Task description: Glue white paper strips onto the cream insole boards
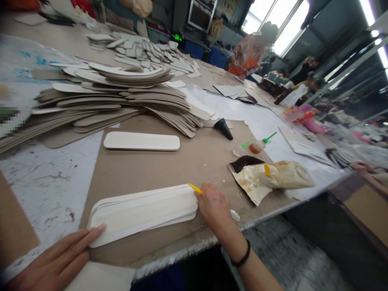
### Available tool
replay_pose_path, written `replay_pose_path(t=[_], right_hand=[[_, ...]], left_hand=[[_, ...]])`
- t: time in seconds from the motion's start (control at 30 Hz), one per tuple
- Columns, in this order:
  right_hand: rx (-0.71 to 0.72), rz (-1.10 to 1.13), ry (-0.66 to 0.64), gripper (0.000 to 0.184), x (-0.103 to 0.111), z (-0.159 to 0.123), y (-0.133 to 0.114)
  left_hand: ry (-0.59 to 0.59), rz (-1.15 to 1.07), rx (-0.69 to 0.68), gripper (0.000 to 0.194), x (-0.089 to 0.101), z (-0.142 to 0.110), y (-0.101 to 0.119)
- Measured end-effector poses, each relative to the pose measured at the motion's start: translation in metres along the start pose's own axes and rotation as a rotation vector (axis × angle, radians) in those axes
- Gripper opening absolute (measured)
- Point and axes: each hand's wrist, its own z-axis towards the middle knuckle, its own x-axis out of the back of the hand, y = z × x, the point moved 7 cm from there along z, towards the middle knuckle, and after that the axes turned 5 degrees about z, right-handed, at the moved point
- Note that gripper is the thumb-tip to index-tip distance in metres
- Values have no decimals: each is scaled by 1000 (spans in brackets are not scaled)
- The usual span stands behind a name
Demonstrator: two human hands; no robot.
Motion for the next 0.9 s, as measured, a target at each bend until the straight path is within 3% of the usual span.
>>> replay_pose_path(t=[0.17,0.3,0.37,0.4,0.47,0.57,0.63,0.73,0.9], right_hand=[[74,212,32,24,-6,-5,8],[77,427,56,27,-7,-6,11],[10,643,44,30,-7,-5,16],[-38,743,14,33,-9,-5,19],[-121,893,-89,41,-16,-6,21],[-164,1085,-231,49,-26,-11,18],[-171,1176,-231,53,-28,-13,19],[-187,1267,-171,55,-24,-12,22],[-167,1333,-170,56,-9,-4,12]], left_hand=[[-3,41,24,25,3,5,-1],[-80,78,41,29,4,17,8],[58,64,194,35,19,21,4],[58,54,221,35,23,22,5],[-54,-28,255,33,23,23,3],[-125,-238,384,30,34,19,-12],[-110,-414,534,25,43,15,-29],[-72,-668,875,26,48,6,-56],[102,-1217,1545,39,31,-9,-70]])
